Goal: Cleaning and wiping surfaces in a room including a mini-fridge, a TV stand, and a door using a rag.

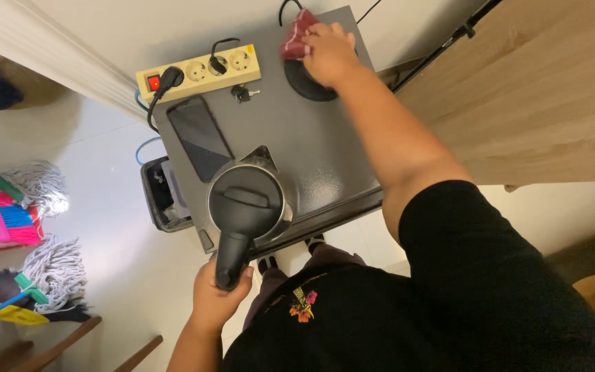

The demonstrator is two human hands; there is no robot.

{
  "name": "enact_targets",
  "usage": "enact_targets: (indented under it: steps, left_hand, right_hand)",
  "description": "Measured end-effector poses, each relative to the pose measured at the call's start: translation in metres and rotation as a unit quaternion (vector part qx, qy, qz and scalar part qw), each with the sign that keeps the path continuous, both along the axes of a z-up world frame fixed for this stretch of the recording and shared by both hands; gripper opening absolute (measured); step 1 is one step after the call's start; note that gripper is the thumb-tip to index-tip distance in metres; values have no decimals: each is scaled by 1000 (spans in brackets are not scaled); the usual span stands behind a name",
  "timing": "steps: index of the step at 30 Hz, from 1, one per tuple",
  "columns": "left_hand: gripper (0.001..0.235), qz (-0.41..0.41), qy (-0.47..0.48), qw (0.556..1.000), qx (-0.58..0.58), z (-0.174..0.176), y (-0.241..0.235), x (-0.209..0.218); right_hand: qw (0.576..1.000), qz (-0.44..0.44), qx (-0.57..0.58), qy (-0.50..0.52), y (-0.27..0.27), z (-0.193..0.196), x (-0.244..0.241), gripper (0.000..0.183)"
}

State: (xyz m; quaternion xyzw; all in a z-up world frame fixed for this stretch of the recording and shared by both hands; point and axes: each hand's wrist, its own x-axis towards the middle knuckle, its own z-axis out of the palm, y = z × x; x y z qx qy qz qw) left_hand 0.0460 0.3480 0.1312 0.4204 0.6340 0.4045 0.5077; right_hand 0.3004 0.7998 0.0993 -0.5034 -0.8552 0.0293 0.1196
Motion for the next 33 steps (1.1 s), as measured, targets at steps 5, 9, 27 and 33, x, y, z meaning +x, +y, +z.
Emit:
enact_targets:
  steps: [5,9,27,33]
  left_hand:
    - [23,5,-24,999,48,4,12,1]
    - [28,11,-27,999,33,17,16,5]
    - [16,8,24,982,188,66,81,-5]
    - [22,-24,54,951,304,84,177,8]
  right_hand:
    - [992,97,7,-78,-46,8,-17,48]
    - [992,115,13,-51,-76,16,-11,56]
    - [980,76,-101,154,-256,41,114,55]
    - [990,60,-95,85,-284,27,108,63]
